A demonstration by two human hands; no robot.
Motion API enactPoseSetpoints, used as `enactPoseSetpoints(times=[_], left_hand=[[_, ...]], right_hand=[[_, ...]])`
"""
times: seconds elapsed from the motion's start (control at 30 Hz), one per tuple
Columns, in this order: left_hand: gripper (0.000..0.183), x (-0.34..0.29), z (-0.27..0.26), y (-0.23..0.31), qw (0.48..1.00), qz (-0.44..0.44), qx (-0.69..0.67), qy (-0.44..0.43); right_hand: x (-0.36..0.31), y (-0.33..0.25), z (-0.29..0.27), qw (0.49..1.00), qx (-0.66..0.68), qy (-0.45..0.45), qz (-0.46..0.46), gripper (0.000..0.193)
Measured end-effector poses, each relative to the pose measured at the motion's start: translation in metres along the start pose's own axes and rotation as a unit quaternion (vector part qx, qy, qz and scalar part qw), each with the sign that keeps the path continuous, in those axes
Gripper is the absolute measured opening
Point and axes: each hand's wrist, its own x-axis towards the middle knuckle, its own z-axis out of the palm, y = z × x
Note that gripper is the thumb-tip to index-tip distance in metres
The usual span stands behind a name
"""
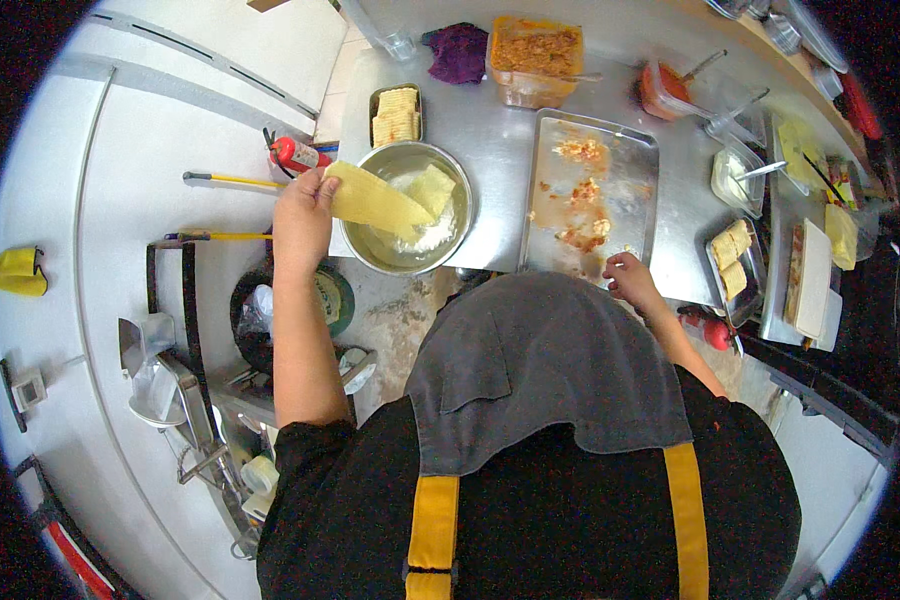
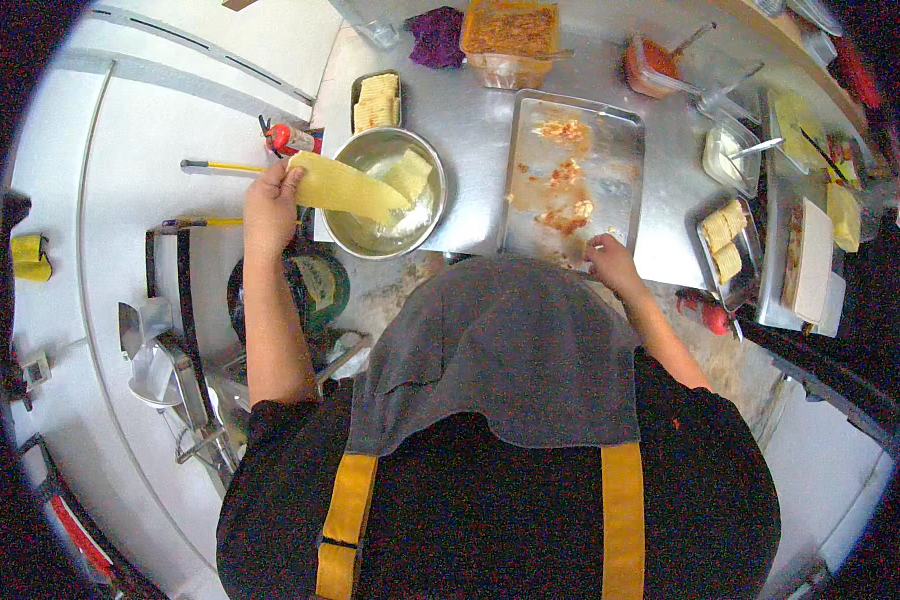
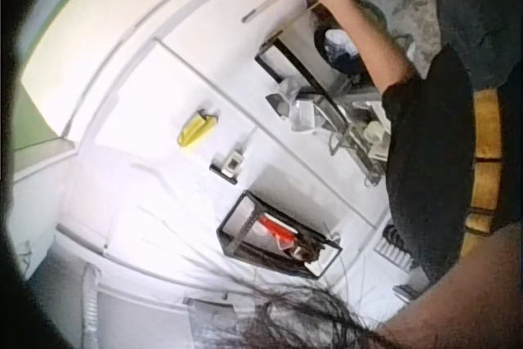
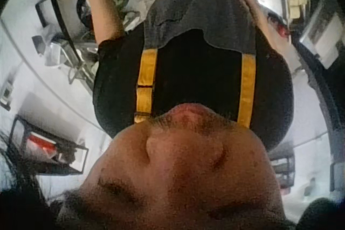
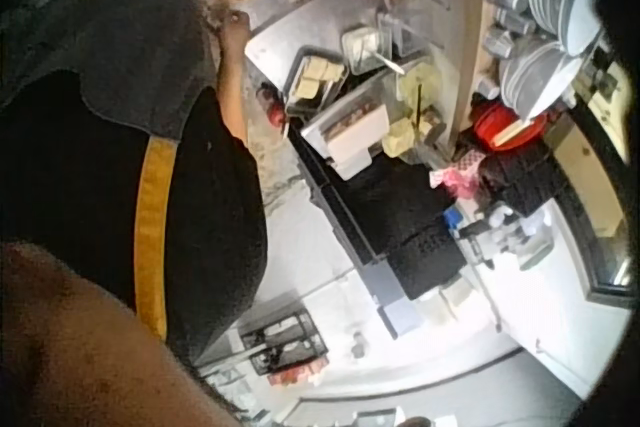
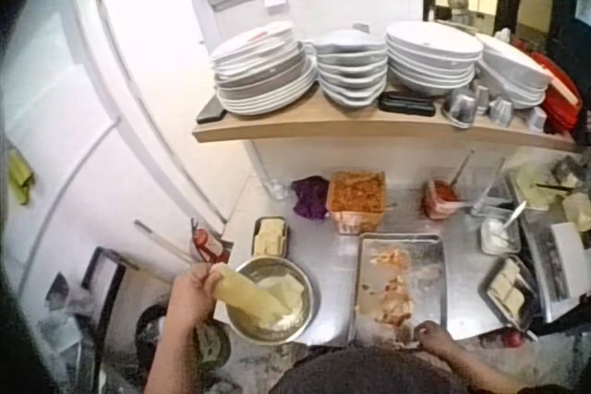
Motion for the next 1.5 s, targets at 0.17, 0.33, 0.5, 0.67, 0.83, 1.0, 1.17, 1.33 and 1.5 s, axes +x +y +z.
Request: enactPoseSetpoints(times=[0.17,0.33,0.5,0.67,0.83,1.0,1.17,1.33,1.5], left_hand=[[0.028,0.007,-0.022,0.013,1.0,-0.021,0.0,0.008],[0.03,0.014,-0.028,0.016,0.999,0.0,0.001,0.044],[0.031,0.02,-0.038,0.024,0.997,0.013,0.057,0.058],[0.028,0.019,-0.042,0.047,0.999,0.005,-0.018,0.036],[0.025,0.023,-0.042,0.087,0.99,-0.005,-0.136,-0.031],[0.024,0.017,-0.033,0.156,0.929,0.015,-0.353,-0.108],[0.025,0.019,-0.006,0.223,0.855,0.038,-0.475,-0.203],[0.026,0.043,0.054,0.255,0.82,0.0,-0.52,-0.238],[0.023,0.059,0.14,0.252,0.832,-0.026,-0.494,-0.252]], right_hand=[[0.001,-0.023,0.004,0.999,-0.031,-0.017,-0.005,0.033],[0.006,-0.045,0.015,0.997,-0.055,-0.042,-0.046,0.033],[0.001,-0.064,0.022,0.994,-0.028,-0.062,-0.088,0.034],[0.009,-0.07,0.032,0.991,-0.065,-0.081,-0.081,0.031],[0.023,-0.085,0.048,0.974,0.09,-0.202,-0.053,0.034],[0.036,-0.125,0.069,0.916,0.283,-0.284,-0.025,0.047],[0.051,-0.145,0.067,0.796,0.513,-0.32,0.028,0.073],[0.055,-0.112,0.012,0.552,0.726,-0.41,-0.013,0.089],[0.07,-0.058,-0.047,0.654,0.714,-0.243,-0.061,0.067]])
